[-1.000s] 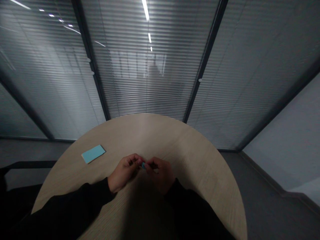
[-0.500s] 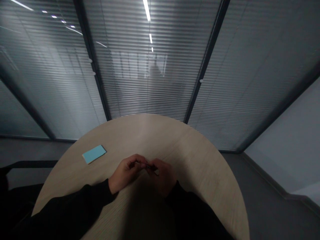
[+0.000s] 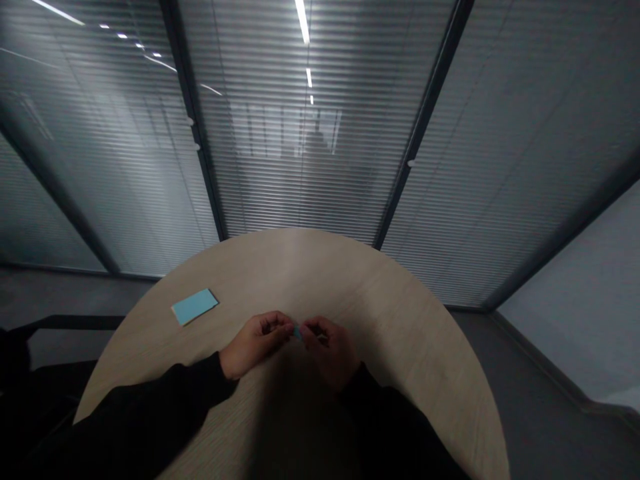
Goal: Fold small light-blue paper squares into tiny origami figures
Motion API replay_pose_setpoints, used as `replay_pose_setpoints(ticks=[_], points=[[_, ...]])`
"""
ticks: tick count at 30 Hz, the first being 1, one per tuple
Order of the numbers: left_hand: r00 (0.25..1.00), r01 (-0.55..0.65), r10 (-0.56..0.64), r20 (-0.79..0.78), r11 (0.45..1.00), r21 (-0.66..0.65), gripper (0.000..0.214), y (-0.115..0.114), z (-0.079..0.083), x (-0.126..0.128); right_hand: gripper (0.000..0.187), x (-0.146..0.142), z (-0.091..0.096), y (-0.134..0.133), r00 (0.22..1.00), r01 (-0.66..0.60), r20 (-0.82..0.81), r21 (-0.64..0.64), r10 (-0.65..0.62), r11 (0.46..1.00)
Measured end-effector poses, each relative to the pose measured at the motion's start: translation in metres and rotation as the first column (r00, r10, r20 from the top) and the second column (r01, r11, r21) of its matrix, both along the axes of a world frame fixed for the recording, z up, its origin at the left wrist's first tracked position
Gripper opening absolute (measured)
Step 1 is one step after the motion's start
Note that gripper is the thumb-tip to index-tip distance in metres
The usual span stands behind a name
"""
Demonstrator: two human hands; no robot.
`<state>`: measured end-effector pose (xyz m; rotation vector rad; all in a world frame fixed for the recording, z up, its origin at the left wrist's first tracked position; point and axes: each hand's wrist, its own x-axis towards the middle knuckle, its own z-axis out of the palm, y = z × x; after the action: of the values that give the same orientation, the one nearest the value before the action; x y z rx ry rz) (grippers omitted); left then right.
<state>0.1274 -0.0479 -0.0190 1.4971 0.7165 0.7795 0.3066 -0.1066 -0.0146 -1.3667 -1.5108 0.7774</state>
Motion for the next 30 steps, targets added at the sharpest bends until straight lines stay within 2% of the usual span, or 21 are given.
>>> replay_pose_setpoints(ticks=[3, 5, 8, 12, 14, 16, 18, 23, 27, 30], points=[[0.999, -0.046, 0.046, 0.005, 0.999, -0.003, 0.038, 0.000, -0.002, 0.002, 0.034, -0.001, -0.002, 0.001, 0.998, -0.029, -0.062, -0.036, 0.027, 0.999], [0.999, -0.035, 0.035, 0.030, 0.999, -0.004, 0.039, -0.001, -0.002, 0.003, 0.033, -0.002, -0.002, 0.001, 0.997, -0.037, -0.073, -0.028, 0.034, 0.999], [0.995, 0.030, -0.027, 0.101, 0.999, -0.032, 0.040, -0.004, 0.000, 0.003, 0.033, -0.002, 0.001, 0.001, 0.989, -0.083, -0.123, -0.038, 0.078, 0.996], [0.972, 0.174, -0.149, 0.183, 0.976, -0.129, 0.040, -0.006, 0.004, -0.001, 0.034, -0.001, 0.004, 0.001, 0.935, -0.210, -0.314, -0.122, 0.163, 0.970], [0.966, 0.199, -0.165, 0.198, 0.966, -0.167, 0.039, -0.006, 0.004, -0.001, 0.035, -0.001, 0.005, 0.001, 0.907, -0.251, -0.380, -0.151, 0.178, 0.956], [0.975, 0.160, -0.130, 0.179, 0.973, -0.167, 0.038, -0.006, 0.003, -0.001, 0.036, -0.002, 0.005, 0.001, 0.920, -0.239, -0.346, -0.128, 0.182, 0.963], [0.984, 0.125, -0.104, 0.148, 0.982, -0.139, 0.038, -0.006, 0.002, 0.001, 0.037, -0.003, 0.005, 0.000, 0.954, -0.205, -0.239, -0.072, 0.182, 0.976], [0.987, 0.159, -0.159, 0.019, 0.987, -0.008, 0.037, -0.009, 0.000, 0.000, 0.038, -0.001, 0.002, -0.001, 0.983, -0.180, -0.020, -0.006, 0.180, 0.984], [0.965, 0.250, -0.244, -0.094, 0.966, 0.060, 0.043, -0.010, 0.005, -0.003, 0.037, -0.003, 0.000, -0.002, 0.976, -0.210, -0.054, -0.004, 0.209, 0.978], [0.972, 0.226, -0.217, -0.087, 0.968, 0.107, 0.045, -0.011, 0.007, -0.003, 0.037, -0.006, -0.002, -0.001, 0.973, -0.200, -0.124, -0.040, 0.194, 0.979]])
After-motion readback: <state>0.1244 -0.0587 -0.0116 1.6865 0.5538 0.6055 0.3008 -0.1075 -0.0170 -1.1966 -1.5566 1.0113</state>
